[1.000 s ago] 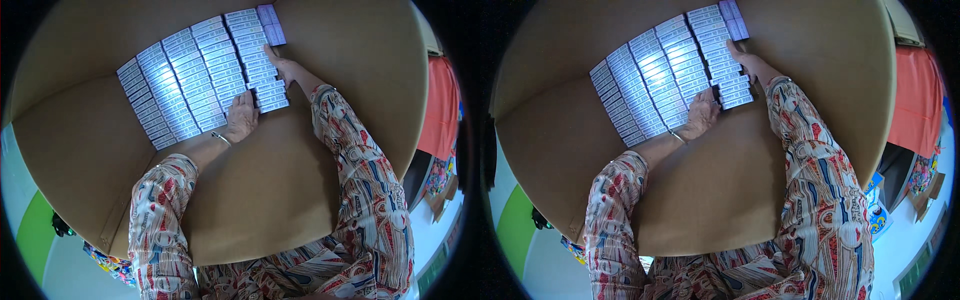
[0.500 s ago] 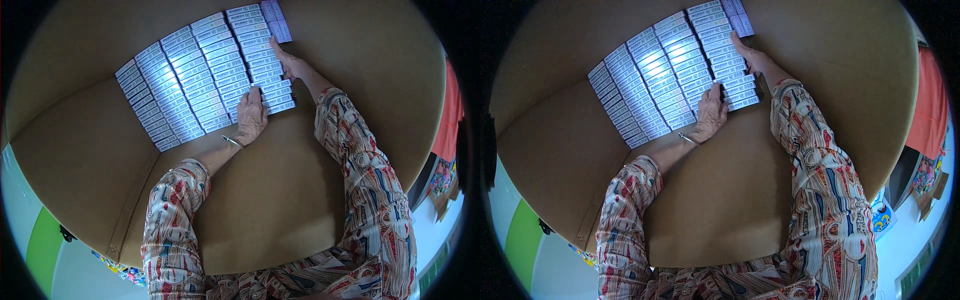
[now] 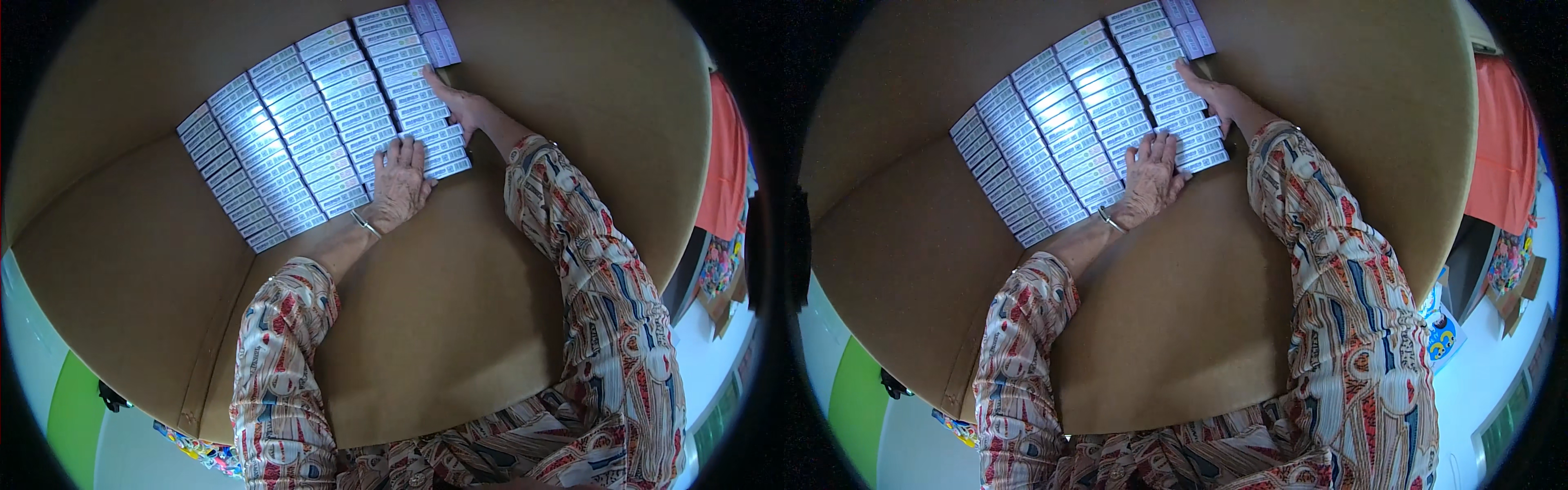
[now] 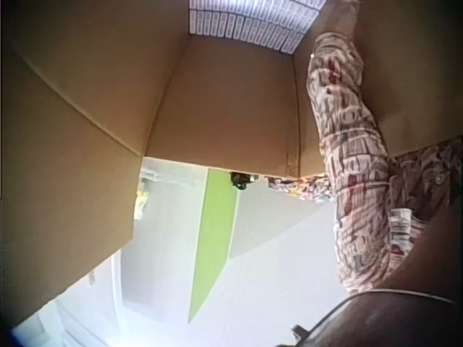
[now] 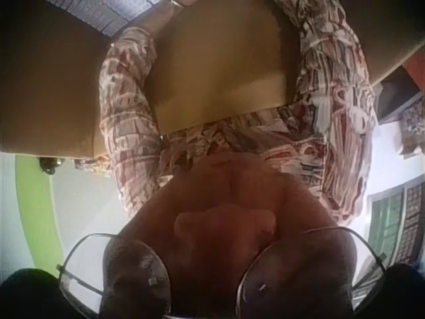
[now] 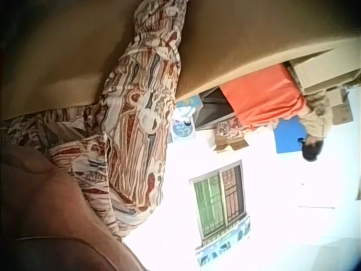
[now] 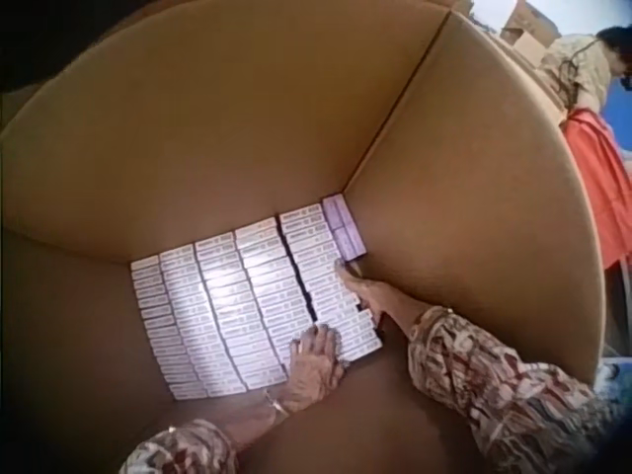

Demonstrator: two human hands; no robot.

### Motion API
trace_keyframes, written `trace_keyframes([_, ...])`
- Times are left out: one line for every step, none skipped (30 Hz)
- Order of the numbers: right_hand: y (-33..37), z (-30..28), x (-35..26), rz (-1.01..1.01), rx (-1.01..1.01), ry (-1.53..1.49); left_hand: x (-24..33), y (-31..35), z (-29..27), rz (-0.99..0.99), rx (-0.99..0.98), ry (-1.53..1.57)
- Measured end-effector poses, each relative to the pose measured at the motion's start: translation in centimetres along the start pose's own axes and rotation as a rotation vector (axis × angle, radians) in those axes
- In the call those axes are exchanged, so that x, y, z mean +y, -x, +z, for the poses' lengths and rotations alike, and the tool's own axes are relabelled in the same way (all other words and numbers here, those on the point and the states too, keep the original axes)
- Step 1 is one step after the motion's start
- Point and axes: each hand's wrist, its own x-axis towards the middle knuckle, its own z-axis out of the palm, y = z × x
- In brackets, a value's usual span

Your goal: Organizing small product boxes and packing them into a larger shipping carton.

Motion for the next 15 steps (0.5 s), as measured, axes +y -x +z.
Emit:
trace_keyframes([-0.4, 0.7, -0.4, -0.022, -0.115, -0.010, -0.6, -0.1, -0.5, 0.053, 0.043, 0.000])
trace_keyframes([-0.7, 1.3, -0.8, -0.042, -0.227, -0.021, -1.1, 0.0, -0.9, 0.108, 0.084, 0.003])
trace_keyframes([-1.3, 2.5, -1.6, 0.003, -0.146, -0.003, -1.3, 0.1, -1.2, 0.139, 0.081, -0.037])
trace_keyframes([-1.2, 2.4, -1.7, 0.011, -0.139, -0.003, -1.1, 0.0, -1.0, 0.143, 0.081, -0.026])
trace_keyframes([-1.0, 2.4, -1.8, 0.039, -0.059, 0.005, -1.0, -0.1, -0.8, 0.188, 0.059, -0.045])
trace_keyframes([-1.0, 2.3, -1.6, 0.067, 0.019, 0.012, -0.9, -0.1, -0.5, 0.234, 0.034, -0.065])
trace_keyframes([-0.9, 2.3, -1.5, 0.072, 0.020, 0.010, -0.8, -0.1, -0.2, 0.201, -0.020, -0.048])
trace_keyframes([-1.0, 2.5, -1.7, 0.012, 0.014, 0.019, -1.2, 0.1, 0.0, 0.197, -0.023, -0.053])
trace_keyframes([-1.1, 2.8, -2.0, -0.050, 0.005, 0.028, -1.9, 0.3, 0.1, 0.217, -0.020, -0.061])
trace_keyframes([-1.3, 3.3, -2.6, -0.059, -0.007, 0.027, -2.7, 0.5, 0.1, 0.234, -0.018, -0.074])
trace_keyframes([-1.7, 2.4, -1.9, -0.044, -0.015, 0.009, -2.0, 0.0, 0.3, 0.245, -0.020, -0.058])
trace_keyframes([-2.0, 1.7, -1.3, -0.032, -0.026, -0.008, -1.3, -0.4, 0.4, 0.298, -0.050, -0.108])
trace_keyframes([-2.3, 1.1, -0.6, -0.021, -0.016, -0.010, -0.7, -0.8, 0.5, 0.350, -0.078, -0.159])
trace_keyframes([-2.6, 0.5, 0.0, -0.028, -0.013, -0.003, -0.1, -1.1, 0.4, 0.359, -0.078, -0.146])
trace_keyframes([-2.7, 0.4, 0.0, -0.045, -0.021, 0.006, 0.2, -1.3, -0.1, 0.378, -0.022, -0.166])
